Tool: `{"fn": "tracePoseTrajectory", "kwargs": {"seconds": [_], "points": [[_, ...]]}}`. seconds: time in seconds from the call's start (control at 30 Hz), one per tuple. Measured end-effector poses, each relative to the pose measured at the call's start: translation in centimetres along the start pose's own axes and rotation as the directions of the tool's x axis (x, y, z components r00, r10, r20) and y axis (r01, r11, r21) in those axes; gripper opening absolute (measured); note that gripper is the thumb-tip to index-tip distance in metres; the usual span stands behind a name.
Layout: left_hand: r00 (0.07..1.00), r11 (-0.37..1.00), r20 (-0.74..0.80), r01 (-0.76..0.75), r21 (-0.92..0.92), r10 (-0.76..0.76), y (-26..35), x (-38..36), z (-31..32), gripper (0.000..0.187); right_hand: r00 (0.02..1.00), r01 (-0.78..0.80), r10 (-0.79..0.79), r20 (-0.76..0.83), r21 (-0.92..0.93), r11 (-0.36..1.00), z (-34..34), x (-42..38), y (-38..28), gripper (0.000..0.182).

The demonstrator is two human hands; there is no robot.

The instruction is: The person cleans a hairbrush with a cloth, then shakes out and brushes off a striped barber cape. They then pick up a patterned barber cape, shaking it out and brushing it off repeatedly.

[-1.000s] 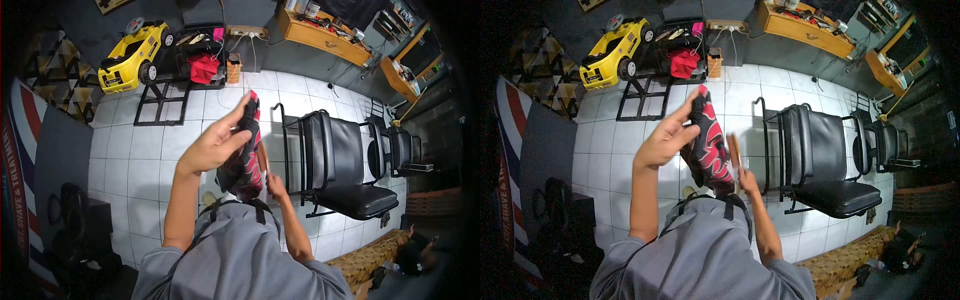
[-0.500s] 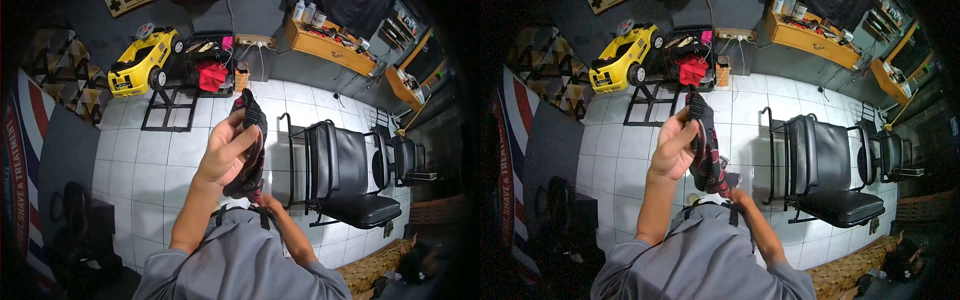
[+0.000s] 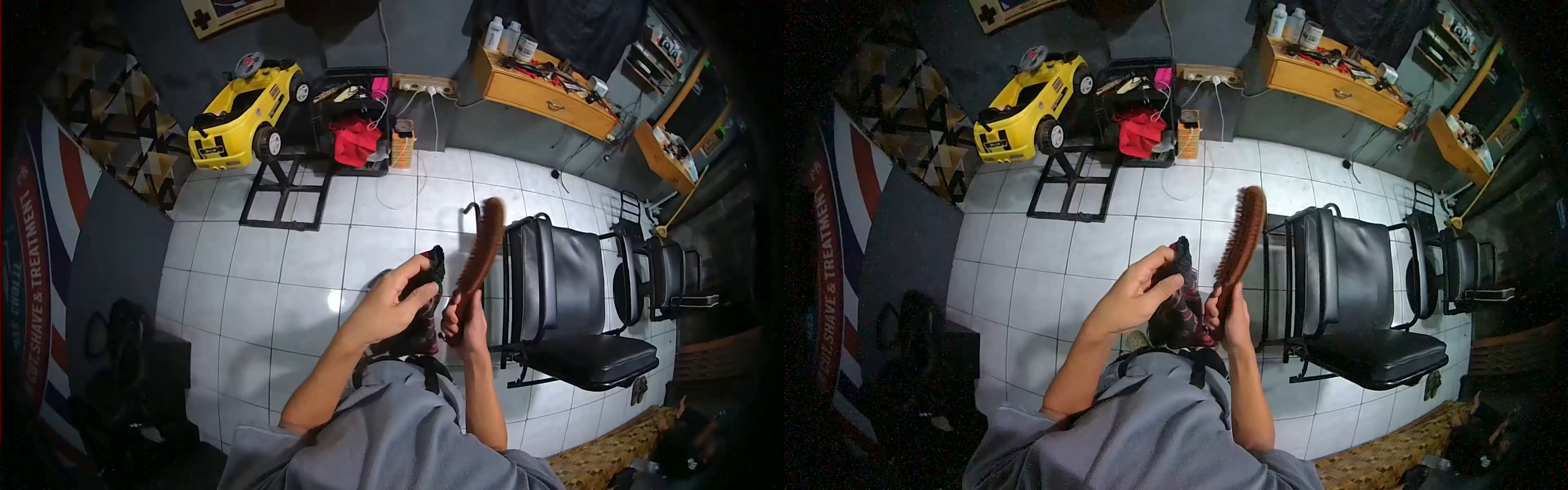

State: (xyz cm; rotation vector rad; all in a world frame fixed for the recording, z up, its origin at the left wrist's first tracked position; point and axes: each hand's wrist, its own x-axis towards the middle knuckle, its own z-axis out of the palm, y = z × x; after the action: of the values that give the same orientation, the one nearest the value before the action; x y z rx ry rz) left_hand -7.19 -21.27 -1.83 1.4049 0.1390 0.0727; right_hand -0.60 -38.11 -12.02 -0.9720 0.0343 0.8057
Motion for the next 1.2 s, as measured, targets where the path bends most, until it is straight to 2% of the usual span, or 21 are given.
{"fn": "tracePoseTrajectory", "kwargs": {"seconds": [0.07,0.13,0.17,0.2,0.27,0.33,0.43,0.5,0.53,0.6,0.67,0.7,0.73,0.8,0.87,0.93,0.97,1.03,1.07,1.13,1.2], "points": [[0.998,0.987,0.006,-0.06,0.151,0.06,0.8,0.2,0.1,0.009,0.99,0.075,-0.073,0.124,-0.018,0.997,0.8,-1.3,-0.7,0.047],[0.985,0.949,-0.009,-0.161,0.271,0.17,1.1,0.2,0.5,0.01,0.987,0.125,-0.09,0.13,-0.287,0.95,0.8,-1.5,1.5,0.05],[0.962,0.918,0.016,-0.266,0.294,0.273,1.4,0.5,0.6,0.013,0.952,0.287,-0.209,0.224,-0.408,0.867,0.3,-1.2,2.9,0.049],[0.967,0.939,0.031,-0.255,0.23,0.254,1.8,0.5,0.4,0.015,0.941,0.325,-0.241,0.239,-0.433,0.84,-2.2,0.0,6.2,0.044],[0.974,0.969,0.062,-0.225,0.101,0.22,2.7,0.2,0.4,0.017,0.962,0.263,-0.057,0.267,-0.851,0.455,-5.6,1.0,7.9,0.044],[0.959,0.957,0.037,-0.283,0.056,0.281,3.3,0.3,0.3,0.017,0.917,0.398,-0.049,0.397,-0.917,0.03,-12.5,2.4,13.3,0.046],[0.907,0.906,0.081,-0.418,0.063,0.413,3.0,0.9,-0.2,0.019,0.998,0.056,0.021,0.057,-0.998,0.037,-19.4,1.6,17.4,0.048],[0.912,0.855,0.086,-0.406,0.322,0.401,2.6,1.1,-0.5,0.032,0.993,-0.119,0.021,-0.119,-0.993,0.015,-21.9,2.8,18.7,0.048],[0.916,0.809,0.088,-0.389,0.44,0.392,1.9,1.3,-0.6,0.039,0.984,-0.176,0.029,-0.175,-0.946,0.273,-21.9,3.1,18.4,0.047],[0.944,0.872,0.085,-0.329,0.362,0.32,-0.5,1.6,-0.2,0.047,0.958,-0.25,0.084,-0.274,-0.656,0.712,-15.1,2.1,11.6,0.049],[0.944,0.849,0.073,-0.321,0.419,0.321,-1.0,1.3,0.4,0.049,0.983,-0.066,-0.011,-0.183,-0.409,0.91,-8.0,0.8,5.4,0.048],[0.953,0.833,0.069,-0.292,0.47,0.295,-0.9,1.2,0.6,0.053,0.967,0.029,-0.113,-0.23,-0.341,0.94,-4.0,0.0,2.9,0.047],[0.972,0.861,0.073,-0.233,0.451,0.225,-0.4,1.1,0.6,0.055,0.983,0.069,-0.096,-0.154,-0.172,0.983,-2.3,-0.9,1.2,0.047],[0.992,0.903,0.089,-0.122,0.413,0.093,0.8,1.2,0.5,0.059,0.992,0.114,-0.116,-0.05,-0.052,0.992,0.5,-2.7,-0.9,0.049],[0.972,0.952,0.136,-0.218,0.217,0.192,-0.7,1.5,0.3,0.059,0.974,0.211,-0.226,0.01,-0.397,0.893,1.8,-2.8,-0.3,0.051],[0.963,0.969,0.108,-0.241,-0.057,0.246,-0.7,1.4,0.4,0.06,0.987,0.141,-0.114,0.118,-0.263,0.954,0.7,-1.9,1.7,0.045],[0.981,0.983,0.13,-0.123,-0.136,0.14,0.7,0.9,0.2,0.062,0.938,0.346,-0.288,0.192,-0.515,0.785,-0.1,-0.6,3.1,0.042],[0.968,0.95,0.069,-0.219,-0.221,0.239,1.3,1.1,-0.4,0.065,0.835,0.502,-0.424,0.351,-0.802,0.324,-3.5,1.8,6.8,0.035],[0.961,0.935,0.035,-0.259,-0.243,0.276,1.6,1.2,-0.7,0.065,0.979,0.1,-0.188,0.082,-0.991,0.086,-5.7,2.3,8.8,0.035],[0.963,0.887,-0.018,-0.256,-0.383,0.271,2.5,1.0,-0.6,0.066,0.988,-0.112,0.078,-0.133,-0.966,-0.231,-10.9,3.0,12.5,0.042],[0.977,0.871,-0.024,-0.199,-0.45,0.211,1.9,1.1,-0.8,0.072,0.971,-0.212,0.069,-0.231,-0.954,-0.213,-15.6,3.4,15.5,0.049]]}}
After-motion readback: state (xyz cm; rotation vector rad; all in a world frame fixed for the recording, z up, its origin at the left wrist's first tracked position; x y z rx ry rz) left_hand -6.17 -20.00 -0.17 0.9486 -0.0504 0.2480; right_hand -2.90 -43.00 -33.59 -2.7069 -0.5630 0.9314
